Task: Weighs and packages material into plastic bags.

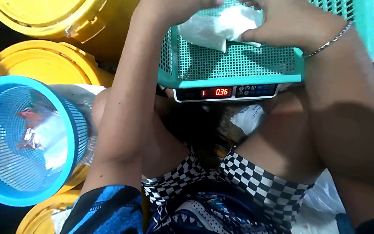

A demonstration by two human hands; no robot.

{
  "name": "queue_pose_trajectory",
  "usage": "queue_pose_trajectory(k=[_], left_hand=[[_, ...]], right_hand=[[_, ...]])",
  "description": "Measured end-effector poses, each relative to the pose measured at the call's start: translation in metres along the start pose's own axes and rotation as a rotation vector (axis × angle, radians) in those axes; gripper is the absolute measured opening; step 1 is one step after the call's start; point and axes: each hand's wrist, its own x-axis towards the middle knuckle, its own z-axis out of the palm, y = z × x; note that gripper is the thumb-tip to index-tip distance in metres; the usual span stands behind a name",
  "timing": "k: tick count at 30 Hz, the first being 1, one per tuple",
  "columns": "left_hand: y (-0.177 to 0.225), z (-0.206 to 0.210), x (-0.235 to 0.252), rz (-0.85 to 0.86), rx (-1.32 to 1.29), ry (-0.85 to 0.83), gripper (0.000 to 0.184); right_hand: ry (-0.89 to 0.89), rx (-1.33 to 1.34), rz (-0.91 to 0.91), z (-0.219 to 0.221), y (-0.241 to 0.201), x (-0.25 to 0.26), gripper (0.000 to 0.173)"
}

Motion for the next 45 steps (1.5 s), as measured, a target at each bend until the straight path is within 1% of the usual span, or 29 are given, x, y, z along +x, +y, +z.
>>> queue_pose_trajectory(k=[1, 2, 3, 4, 6, 8, 10, 11, 13, 14, 16, 17, 19, 21, 22, 24, 25, 27, 29, 31, 33, 34, 35, 37, 38, 40, 41, 43, 45], left_hand=[[0.004, 0.002, 0.000, -0.056, 0.012, -0.065, 0.052], [0.005, 0.004, 0.001, -0.082, 0.017, -0.122, 0.054], [0.004, 0.006, 0.004, -0.068, 0.017, -0.155, 0.052], [0.004, 0.009, 0.006, -0.024, 0.010, -0.148, 0.044], [0.007, 0.012, 0.007, 0.123, -0.052, -0.052, 0.027], [0.017, 0.016, 0.005, 0.278, -0.175, 0.065, 0.018], [0.031, 0.022, -0.002, 0.410, -0.294, 0.128, 0.014], [0.037, 0.025, -0.006, 0.469, -0.336, 0.146, 0.014], [0.044, 0.029, -0.011, 0.550, -0.398, 0.183, 0.016], [0.044, 0.030, -0.011, 0.566, -0.432, 0.204, 0.017], [0.039, 0.030, -0.006, 0.570, -0.537, 0.230, 0.017], [0.035, 0.028, -0.002, 0.558, -0.600, 0.207, 0.019], [0.027, 0.022, 0.002, 0.470, -0.654, 0.104, 0.033], [0.017, 0.020, 0.007, 0.356, -0.543, 0.034, 0.047], [0.011, 0.020, 0.009, 0.303, -0.422, 0.012, 0.054], [-0.003, 0.021, 0.009, 0.214, -0.117, -0.065, 0.059], [-0.009, 0.025, 0.011, 0.183, 0.008, -0.108, 0.060], [-0.014, 0.035, 0.017, 0.153, 0.146, -0.169, 0.069], [-0.015, 0.042, 0.025, 0.171, 0.188, -0.189, 0.078], [-0.018, 0.042, 0.029, 0.174, 0.228, -0.220, 0.083], [-0.024, 0.041, 0.032, 0.136, 0.310, -0.262, 0.086], [-0.028, 0.041, 0.034, 0.108, 0.352, -0.267, 0.084], [-0.031, 0.041, 0.036, 0.083, 0.395, -0.276, 0.076], [-0.033, 0.040, 0.040, 0.049, 0.490, -0.309, 0.044], [-0.031, 0.039, 0.042, 0.030, 0.530, -0.320, 0.033], [-0.023, 0.034, 0.038, 0.000, 0.623, -0.283, 0.019], [-0.016, 0.030, 0.033, -0.027, 0.673, -0.241, 0.017], [-0.003, 0.020, 0.020, -0.061, 0.768, -0.167, 0.023], [0.004, 0.008, 0.018, -0.017, 0.725, -0.137, 0.028]], right_hand=[[-0.011, -0.012, -0.005, 0.002, 0.000, 0.002, 0.069], [-0.020, -0.020, -0.007, 0.003, 0.001, 0.003, 0.074], [-0.037, -0.029, -0.003, 0.003, 0.000, 0.004, 0.080], [-0.052, -0.041, -0.007, 0.004, 0.000, 0.006, 0.086], [-0.063, -0.047, -0.026, 0.004, 0.004, 0.008, 0.095], [-0.039, -0.022, -0.044, 0.007, 0.007, 0.009, 0.098], [0.010, 0.023, -0.028, 0.008, 0.002, 0.006, 0.088], [0.033, 0.037, -0.015, 0.007, -0.001, 0.004, 0.077], [0.088, 0.039, -0.021, 0.007, -0.004, -0.001, 0.043], [0.111, 0.050, -0.002, 0.005, -0.005, -0.002, 0.032], [0.149, 0.168, 0.076, 0.002, -0.004, -0.005, 0.027], [0.159, 0.227, 0.106, 0.000, -0.002, -0.005, 0.028], [0.167, 0.373, 0.119, -0.006, 0.002, -0.006, 0.038], [0.215, 0.559, 0.062, -0.009, 0.002, -0.010, 0.051], [0.234, 0.681, 0.021, -0.012, 0.002, -0.012, 0.052], [0.281, 0.924, -0.023, -0.015, 0.000, -0.014, 0.049], [0.312, 1.010, -0.012, -0.017, 0.000, -0.015, 0.047], [0.379, 1.082, 0.049, -0.020, 0.002, -0.016, 0.045], [0.421, 1.095, 0.115, -0.021, 0.006, -0.016, 0.041], [0.437, 1.118, 0.157, -0.019, 0.005, -0.014, 0.037], [0.443, 1.149, 0.186, -0.018, 0.004, -0.012, 0.037], [0.455, 1.168, 0.201, -0.018, 0.004, -0.012, 0.037], [0.471, 1.184, 0.219, -0.019, 0.004, -0.013, 0.038], [0.496, 1.189, 0.247, -0.022, 0.008, -0.012, 0.040], [0.507, 1.174, 0.259, -0.023, 0.010, -0.009, 0.043], [0.502, 1.159, 0.244, -0.022, 0.015, -0.003, 0.044], [0.498, 1.156, 0.229, -0.022, 0.017, 0.001, 0.045], [0.519, 1.145, 0.189, -0.019, 0.018, 0.008, 0.045], [0.556, 1.068, 0.164, -0.019, 0.021, 0.009, 0.046]])
